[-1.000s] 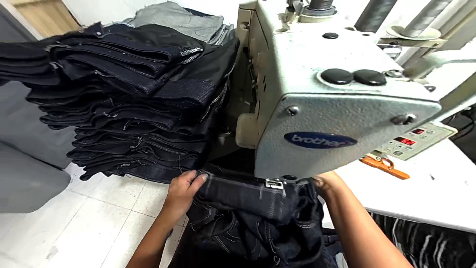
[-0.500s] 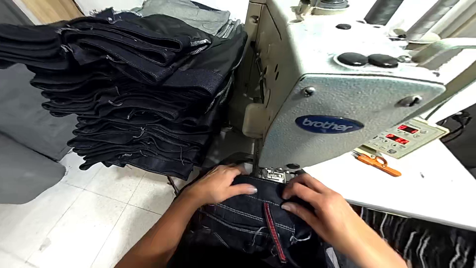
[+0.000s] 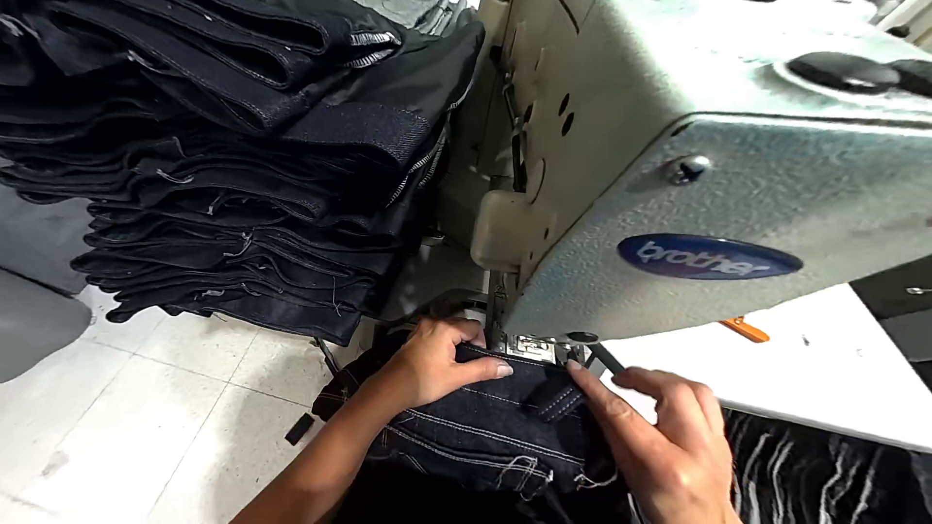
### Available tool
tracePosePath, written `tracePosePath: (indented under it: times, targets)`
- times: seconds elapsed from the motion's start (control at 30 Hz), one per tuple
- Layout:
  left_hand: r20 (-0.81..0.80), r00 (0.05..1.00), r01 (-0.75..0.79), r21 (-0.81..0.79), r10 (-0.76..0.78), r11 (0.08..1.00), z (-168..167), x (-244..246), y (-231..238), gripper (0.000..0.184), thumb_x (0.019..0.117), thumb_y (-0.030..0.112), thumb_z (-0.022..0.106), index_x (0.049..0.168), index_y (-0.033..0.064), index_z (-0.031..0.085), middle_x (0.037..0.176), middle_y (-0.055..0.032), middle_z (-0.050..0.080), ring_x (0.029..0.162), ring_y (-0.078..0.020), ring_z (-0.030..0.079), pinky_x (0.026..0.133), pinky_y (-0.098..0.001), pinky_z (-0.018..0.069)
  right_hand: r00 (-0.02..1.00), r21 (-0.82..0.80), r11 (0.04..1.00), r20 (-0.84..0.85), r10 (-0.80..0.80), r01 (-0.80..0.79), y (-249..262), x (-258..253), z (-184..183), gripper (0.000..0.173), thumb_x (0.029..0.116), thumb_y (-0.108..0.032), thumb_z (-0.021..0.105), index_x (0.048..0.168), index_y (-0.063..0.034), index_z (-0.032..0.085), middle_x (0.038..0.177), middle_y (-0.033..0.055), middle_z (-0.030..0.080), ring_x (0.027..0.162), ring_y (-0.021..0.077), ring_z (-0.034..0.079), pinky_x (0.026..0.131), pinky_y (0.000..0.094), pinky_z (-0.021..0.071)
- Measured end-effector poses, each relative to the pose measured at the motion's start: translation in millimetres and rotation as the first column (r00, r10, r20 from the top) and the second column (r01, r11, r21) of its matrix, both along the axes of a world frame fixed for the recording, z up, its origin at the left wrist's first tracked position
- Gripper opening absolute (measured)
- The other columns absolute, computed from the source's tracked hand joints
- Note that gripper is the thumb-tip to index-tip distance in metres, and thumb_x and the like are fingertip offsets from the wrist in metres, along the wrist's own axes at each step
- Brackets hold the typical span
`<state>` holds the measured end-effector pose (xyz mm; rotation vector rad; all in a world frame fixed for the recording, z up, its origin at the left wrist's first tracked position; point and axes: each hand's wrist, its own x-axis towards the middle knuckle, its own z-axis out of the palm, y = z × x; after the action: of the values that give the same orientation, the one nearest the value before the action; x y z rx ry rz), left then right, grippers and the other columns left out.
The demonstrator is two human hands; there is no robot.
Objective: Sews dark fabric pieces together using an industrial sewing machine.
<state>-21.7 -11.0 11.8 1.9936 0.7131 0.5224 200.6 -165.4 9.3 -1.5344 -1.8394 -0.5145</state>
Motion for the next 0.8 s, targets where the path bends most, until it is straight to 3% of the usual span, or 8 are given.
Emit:
tracePosePath:
  times: [0.13, 0.3, 0.47, 0.53, 0.57, 0.63, 0.7, 0.8]
  targets:
    - [-0.023, 1.000, -0.002, -0.001, 0.002, 1.000, 2, 3, 2, 0.031, 0.0882, 0.038, 0.078, 0.089, 0.0077, 0.073, 0.087, -0.0016, 0.070, 0.085, -0.0076, 0.065, 0.077, -0.0301, 0.0527, 0.986, -0.067, 0.993, -0.141, 0.090, -0.100, 10, -10, 7, 0.022, 0.1008, -0.010, 0.056, 0.105, -0.0125, 0.077, 0.089, 0.0083, 0.072, 0.088, 0.0133, 0.067, 0.080, 0.0192, 0.0524]
    - [-0.026, 1.000, -0.013, 0.052, 0.014, 0.999, -2, 4, 1, 0.034, 0.0878, 0.042, 0.078, 0.093, 0.0079, 0.075, 0.092, -0.0028, 0.072, 0.092, -0.0100, 0.067, 0.083, -0.0330, 0.0547, 0.849, -0.313, 0.906, -0.521, 0.087, -0.285, 17, -13, 14, 0.020, 0.1020, -0.024, 0.056, 0.108, -0.0070, 0.064, 0.089, -0.0021, 0.074, 0.079, -0.0047, 0.067, 0.070, 0.0124, 0.0544]
    - [0.002, 0.971, -0.212, 0.458, 0.237, 0.863, 3, 3, -17, 0.042, 0.0839, 0.047, 0.078, 0.104, 0.0112, 0.075, 0.109, -0.0078, 0.069, 0.111, -0.0251, 0.065, 0.094, -0.0444, 0.0554, 0.906, -0.316, 0.919, -0.414, 0.089, -0.235, 26, -9, 14, 0.018, 0.0996, -0.026, 0.057, 0.099, -0.0150, 0.071, 0.086, -0.0044, 0.071, 0.084, -0.0010, 0.063, 0.078, 0.0149, 0.0498]
    - [0.043, 0.940, -0.302, 0.569, 0.339, 0.765, 8, 4, -34, 0.034, 0.0855, 0.039, 0.078, 0.103, 0.0104, 0.074, 0.099, -0.0081, 0.070, 0.090, -0.0229, 0.070, 0.076, -0.0388, 0.0606, 0.937, -0.274, 0.949, -0.345, 0.055, -0.157, 28, -8, 8, 0.017, 0.0971, -0.031, 0.061, 0.093, -0.0209, 0.074, 0.088, -0.0026, 0.069, 0.093, 0.0049, 0.061, 0.086, 0.0192, 0.0456]
    - [0.060, 0.934, -0.326, 0.548, 0.352, 0.770, 11, 5, -44, 0.027, 0.0876, 0.032, 0.076, 0.100, 0.0088, 0.073, 0.086, -0.0057, 0.069, 0.071, -0.0179, 0.068, 0.062, -0.0329, 0.0590, 0.941, -0.263, 0.955, -0.337, 0.042, -0.137, 29, -6, 6, 0.017, 0.0962, -0.032, 0.063, 0.091, -0.0214, 0.074, 0.088, -0.0011, 0.069, 0.094, 0.0058, 0.061, 0.087, 0.0188, 0.0445]
    - [0.080, 0.959, -0.283, 0.323, 0.272, 0.903, 19, 5, -66, 0.025, 0.0913, 0.022, 0.073, 0.107, 0.0027, 0.072, 0.075, -0.0062, 0.070, 0.059, -0.0153, 0.065, 0.055, -0.0296, 0.0555, 0.932, -0.267, 0.953, -0.360, 0.042, -0.146, 30, -4, 6, 0.017, 0.0945, -0.031, 0.065, 0.089, -0.0193, 0.075, 0.087, 0.0008, 0.071, 0.095, 0.0045, 0.063, 0.088, 0.0155, 0.0452]
    - [0.127, 0.981, -0.139, -0.059, 0.146, 0.988, 24, 7, -81, 0.029, 0.0946, 0.015, 0.070, 0.117, -0.0037, 0.068, 0.080, -0.0103, 0.073, 0.060, -0.0140, 0.069, 0.056, -0.0285, 0.0589, 0.919, -0.268, 0.946, -0.388, 0.066, -0.181, 30, -4, 7, 0.016, 0.0940, -0.027, 0.066, 0.089, -0.0155, 0.075, 0.087, 0.0019, 0.072, 0.094, 0.0028, 0.064, 0.088, 0.0131, 0.0467]
    - [0.238, 0.955, -0.047, -0.464, 0.176, 0.884, 19, 15, -86, 0.020, 0.0992, 0.010, 0.064, 0.110, -0.0068, 0.066, 0.090, -0.0123, 0.075, 0.073, -0.0140, 0.075, 0.068, -0.0295, 0.0640, 0.915, -0.228, 0.955, -0.395, 0.086, -0.188, 33, -6, 6, 0.015, 0.0940, -0.024, 0.066, 0.088, -0.0136, 0.075, 0.086, 0.0011, 0.074, 0.091, 0.0014, 0.066, 0.085, 0.0126, 0.0489]
